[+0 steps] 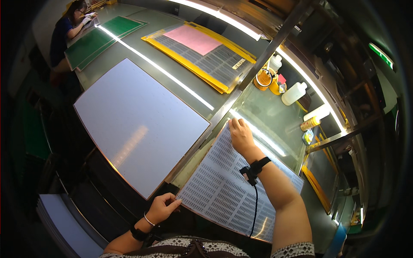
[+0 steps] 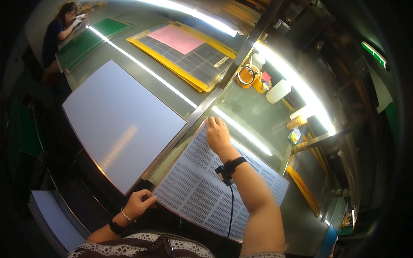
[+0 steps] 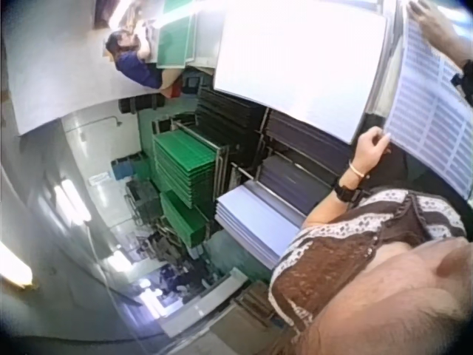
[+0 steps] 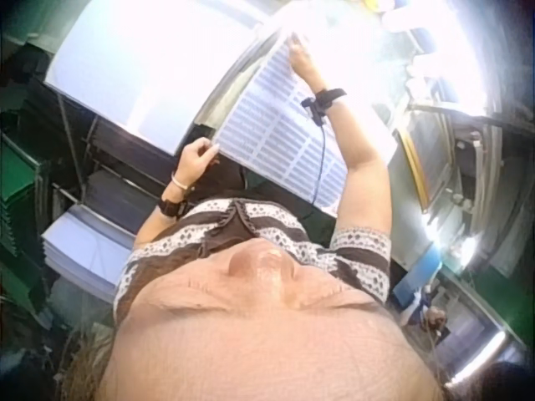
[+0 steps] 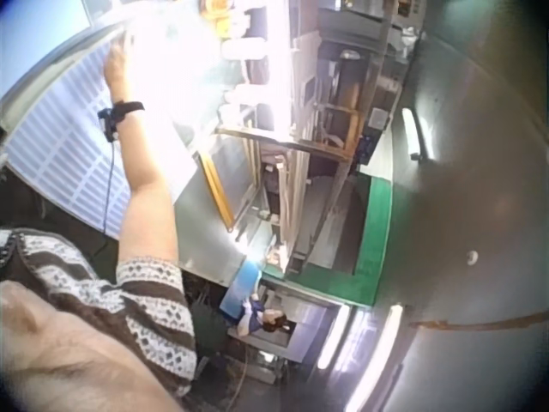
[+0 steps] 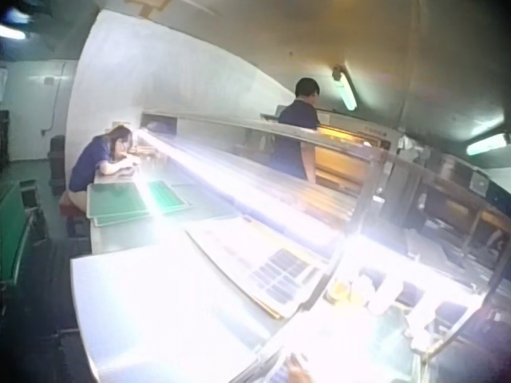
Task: The person is inspecting and sorting printed sheets on a light table, then placing them into a vertical rack.
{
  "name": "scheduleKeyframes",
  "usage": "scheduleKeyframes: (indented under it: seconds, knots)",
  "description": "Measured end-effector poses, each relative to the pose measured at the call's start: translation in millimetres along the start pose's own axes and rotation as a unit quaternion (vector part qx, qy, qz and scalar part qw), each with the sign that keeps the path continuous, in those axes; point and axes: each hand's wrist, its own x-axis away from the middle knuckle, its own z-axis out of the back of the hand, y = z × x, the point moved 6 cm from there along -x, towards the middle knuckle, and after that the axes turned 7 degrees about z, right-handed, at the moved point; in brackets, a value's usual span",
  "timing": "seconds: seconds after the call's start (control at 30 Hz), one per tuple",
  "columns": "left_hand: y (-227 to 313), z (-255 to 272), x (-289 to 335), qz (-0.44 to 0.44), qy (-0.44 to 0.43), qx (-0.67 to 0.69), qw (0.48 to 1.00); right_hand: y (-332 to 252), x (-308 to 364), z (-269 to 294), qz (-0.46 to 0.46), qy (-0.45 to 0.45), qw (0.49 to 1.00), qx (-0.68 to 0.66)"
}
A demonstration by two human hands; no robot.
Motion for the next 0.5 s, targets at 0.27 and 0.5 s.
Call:
scheduleKeyframes:
  seconds: [0.27, 0.5]
  knots:
    - [-1.9, 1.1, -1.4, -0.013, -0.006, 0.002, 1.000, -0.8, -21.0, -6.5, 0.072, -0.121, 0.989, 0.042]
    - [-2.3, -7.1, -2.4, 0.000, -0.010, 0.067, 0.998, -1.3, 16.6, 3.0, -0.078, -0.047, 0.993, -0.074]
